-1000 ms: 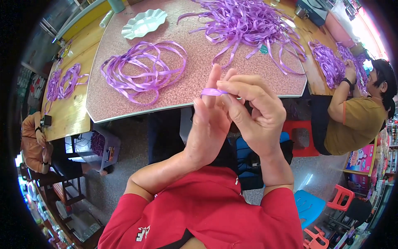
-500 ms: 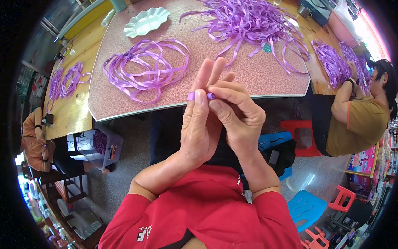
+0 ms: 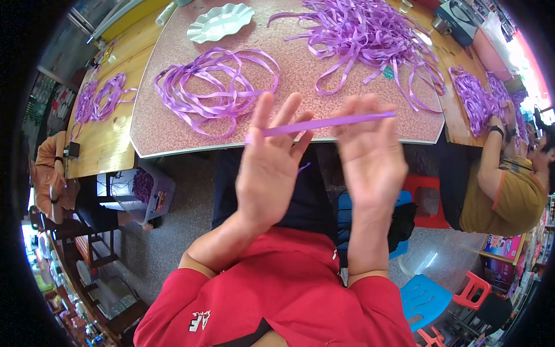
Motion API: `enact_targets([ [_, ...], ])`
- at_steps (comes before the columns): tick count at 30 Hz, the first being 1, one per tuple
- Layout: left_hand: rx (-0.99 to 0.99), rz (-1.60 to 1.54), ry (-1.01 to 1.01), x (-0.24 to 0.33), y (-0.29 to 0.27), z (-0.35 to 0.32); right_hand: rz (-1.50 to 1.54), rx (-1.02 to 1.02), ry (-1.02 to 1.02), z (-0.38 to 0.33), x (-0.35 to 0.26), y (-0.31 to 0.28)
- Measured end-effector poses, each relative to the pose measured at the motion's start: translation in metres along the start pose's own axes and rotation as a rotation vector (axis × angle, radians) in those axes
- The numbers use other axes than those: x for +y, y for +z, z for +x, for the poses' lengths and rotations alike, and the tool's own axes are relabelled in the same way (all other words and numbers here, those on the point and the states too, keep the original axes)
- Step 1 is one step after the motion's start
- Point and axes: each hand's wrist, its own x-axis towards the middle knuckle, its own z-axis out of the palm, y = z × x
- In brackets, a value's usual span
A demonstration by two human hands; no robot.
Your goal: Braiding and tying knots in long purple decorative ribbons at a workshop table.
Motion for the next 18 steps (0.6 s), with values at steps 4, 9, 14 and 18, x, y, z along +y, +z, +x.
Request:
enact_targets([
  [4, 0.192, -0.086, -0.035, 0.05, -0.023, -0.008, 0.023, -0.01, -0.196, 0.014, -0.077, -0.046],
  [9, 0.271, 0.057, 0.092, 0.091, -0.066, -0.011, 0.042, 0.128, -0.271, 0.013, -0.152, -0.108],
  [14, 0.348, 0.148, 0.176, 0.116, -0.084, -0.007, -0.116, 0.137, -0.235, -0.008, -0.229, -0.187],
  [18, 0.345, 0.208, 0.295, 0.13, -0.094, -0.007, 0.131, 0.203, -0.229, -0.011, -0.241, -0.206],
])
